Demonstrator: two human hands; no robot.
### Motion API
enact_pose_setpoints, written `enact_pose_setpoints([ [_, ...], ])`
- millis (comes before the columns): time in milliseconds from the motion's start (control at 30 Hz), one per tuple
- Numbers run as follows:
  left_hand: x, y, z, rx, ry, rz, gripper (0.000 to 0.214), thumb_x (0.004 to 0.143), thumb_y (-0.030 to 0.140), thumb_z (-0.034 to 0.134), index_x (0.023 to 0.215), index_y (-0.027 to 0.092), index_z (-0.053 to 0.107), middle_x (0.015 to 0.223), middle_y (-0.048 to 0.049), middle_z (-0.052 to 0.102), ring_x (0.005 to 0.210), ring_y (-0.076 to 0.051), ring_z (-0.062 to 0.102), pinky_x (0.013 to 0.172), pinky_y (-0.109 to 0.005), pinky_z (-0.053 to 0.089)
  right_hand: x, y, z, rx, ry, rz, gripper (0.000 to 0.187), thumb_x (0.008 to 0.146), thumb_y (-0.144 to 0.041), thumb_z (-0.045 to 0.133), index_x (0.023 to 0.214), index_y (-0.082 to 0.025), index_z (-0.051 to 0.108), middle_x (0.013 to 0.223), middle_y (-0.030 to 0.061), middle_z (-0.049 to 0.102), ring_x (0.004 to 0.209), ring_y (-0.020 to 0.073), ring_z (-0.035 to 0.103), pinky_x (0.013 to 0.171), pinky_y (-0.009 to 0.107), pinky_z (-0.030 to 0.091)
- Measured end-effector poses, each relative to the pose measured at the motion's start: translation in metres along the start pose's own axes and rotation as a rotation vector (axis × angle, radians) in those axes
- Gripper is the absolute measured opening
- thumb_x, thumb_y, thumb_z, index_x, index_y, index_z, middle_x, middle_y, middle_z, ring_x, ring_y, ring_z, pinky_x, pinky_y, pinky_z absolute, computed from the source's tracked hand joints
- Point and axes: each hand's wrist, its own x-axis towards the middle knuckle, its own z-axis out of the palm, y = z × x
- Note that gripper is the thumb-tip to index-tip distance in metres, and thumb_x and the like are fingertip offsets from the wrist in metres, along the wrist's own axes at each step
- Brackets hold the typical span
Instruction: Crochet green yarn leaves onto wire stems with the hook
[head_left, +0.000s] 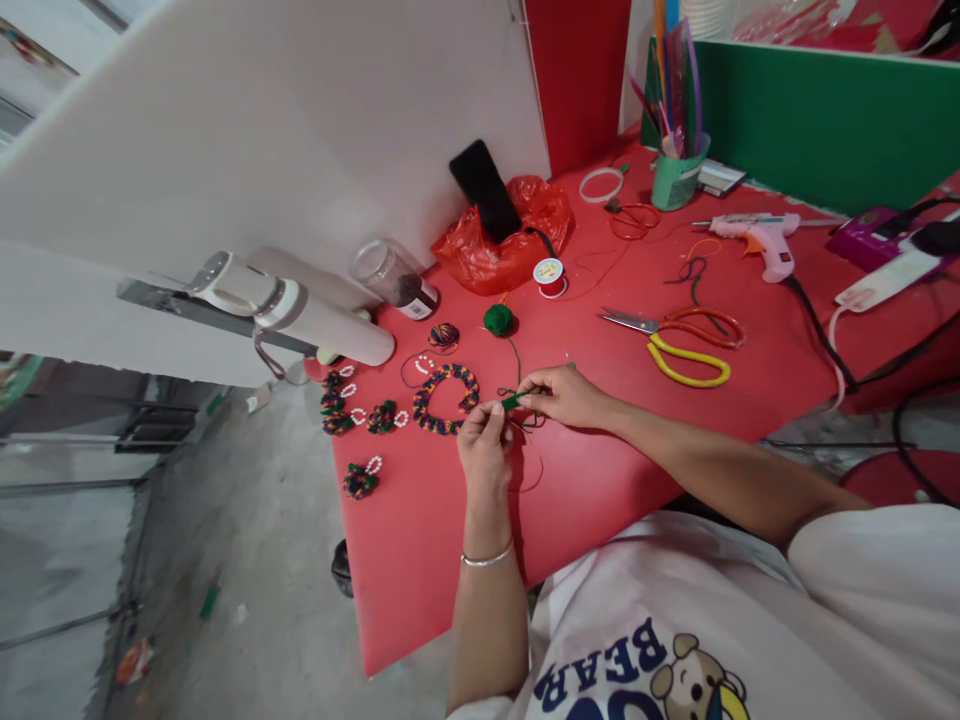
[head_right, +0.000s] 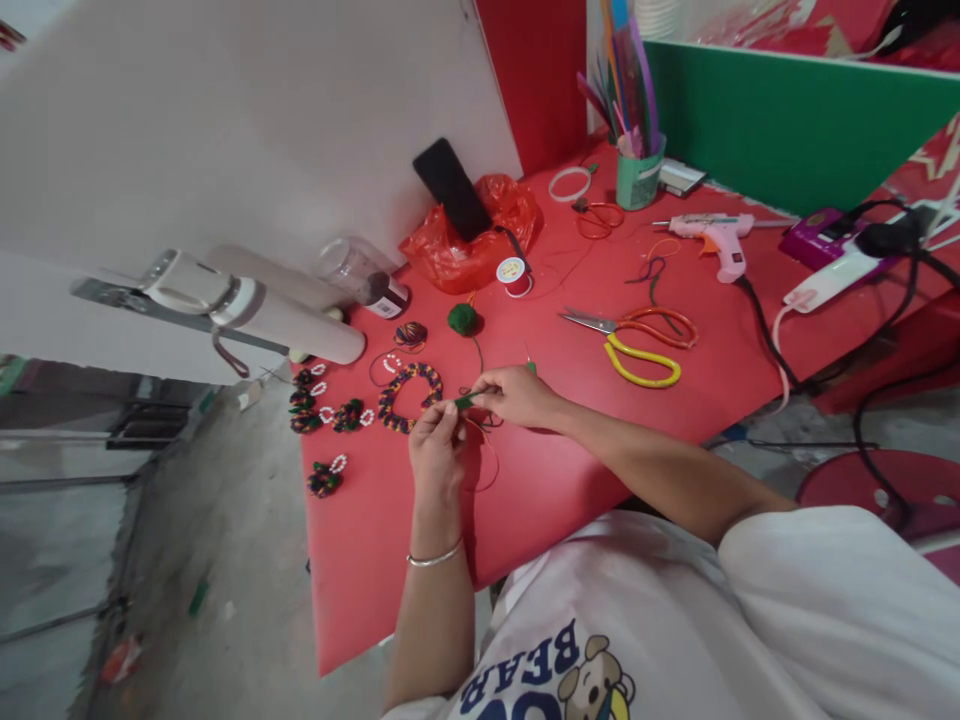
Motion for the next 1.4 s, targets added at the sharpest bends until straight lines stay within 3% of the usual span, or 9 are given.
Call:
enact_pose_setpoints([
  [233,-0.001,0.000,0.002,0.134,0.111,0.135,0.036,0.069,0.047,0.086,0.079,0.014,0.074,0.053,0.0044,0.056,0.044,-0.005,0.043,0.045,-0.018,0.033,0.002,0.004,-0.002,0.054,0.003,0.061,0.015,0.081,-0.030,0.071,0.085,-0.016,0.075,0.065,-0.0004,0.068,0.058,0.0106,0.058,0.057,0.023,0.044],
  [400,-0.001,-0.006,0.007,0.109,0.066,0.145,0.032,0.070,0.039,0.087,0.090,0.017,0.076,0.072,-0.0002,0.069,0.050,-0.005,0.051,0.049,-0.018,0.041,-0.001,0.003,0.000,-0.040,0.048,0.044,0.019,0.081,-0.034,0.068,0.071,-0.017,0.070,0.055,-0.0020,0.062,0.051,0.0103,0.054,0.050,0.023,0.039],
  [467,-0.001,-0.006,0.009,0.090,0.053,0.138,0.032,0.068,0.039,0.088,0.087,0.015,0.076,0.068,-0.0005,0.069,0.048,-0.006,0.051,0.048,-0.019,0.041,-0.002,0.002,0.001,-0.045,0.042,0.023,0.020,0.081,-0.035,0.067,0.072,-0.017,0.070,0.057,-0.0016,0.062,0.051,0.0105,0.055,0.050,0.023,0.040],
  [567,-0.001,-0.003,0.012,-0.003,0.071,0.103,0.034,0.068,0.044,0.086,0.078,0.014,0.074,0.053,0.0031,0.059,0.040,-0.007,0.045,0.041,-0.021,0.036,-0.002,0.002,0.002,-0.023,0.019,0.039,0.023,0.080,-0.039,0.067,0.076,-0.016,0.071,0.062,0.0006,0.065,0.054,0.0119,0.058,0.053,0.025,0.045],
  [833,-0.001,0.011,0.011,-0.253,0.024,-0.033,0.040,0.060,0.038,0.089,0.078,0.018,0.059,0.049,0.0052,0.058,0.035,-0.006,0.043,0.035,-0.016,0.025,0.001,0.000,0.001,0.128,-0.048,0.032,0.042,0.071,-0.039,0.080,0.107,-0.018,0.072,0.079,0.0009,0.070,0.071,0.0135,0.065,0.068,0.028,0.053],
  [1033,0.006,0.015,0.003,-0.392,0.108,-0.056,0.043,0.054,0.030,0.091,0.082,0.018,0.059,0.057,0.0050,0.061,0.042,-0.007,0.050,0.037,-0.016,0.026,0.003,-0.008,-0.010,0.239,0.061,0.128,0.046,0.070,-0.049,0.079,0.105,-0.020,0.071,0.069,-0.0022,0.064,0.049,0.0087,0.048,0.043,0.022,0.032],
  [1133,0.005,0.016,0.001,-0.412,0.131,-0.036,0.044,0.053,0.030,0.092,0.083,0.017,0.062,0.060,0.0050,0.061,0.044,-0.005,0.049,0.037,-0.016,0.025,0.007,-0.003,-0.015,0.135,0.179,0.060,0.043,0.072,-0.052,0.076,0.100,-0.020,0.072,0.070,0.0000,0.066,0.055,0.0117,0.054,0.048,0.024,0.040],
  [1233,0.004,0.015,0.001,-0.417,0.111,-0.020,0.044,0.054,0.032,0.092,0.085,0.017,0.064,0.058,0.0073,0.058,0.040,-0.004,0.042,0.038,-0.017,0.027,0.012,0.006,-0.016,-0.087,0.258,-0.071,0.036,0.077,-0.050,0.072,0.096,-0.020,0.074,0.081,0.0043,0.074,0.071,0.0172,0.065,0.069,0.031,0.054],
  [1400,0.006,0.015,0.000,-0.435,0.100,-0.056,0.046,0.056,0.036,0.092,0.091,0.018,0.067,0.061,0.0058,0.060,0.042,-0.006,0.048,0.039,-0.018,0.031,0.022,0.004,-0.017,-0.423,0.242,-0.193,0.028,0.087,-0.042,0.063,0.100,-0.022,0.077,0.096,0.0058,0.079,0.085,0.0205,0.071,0.087,0.037,0.056],
])
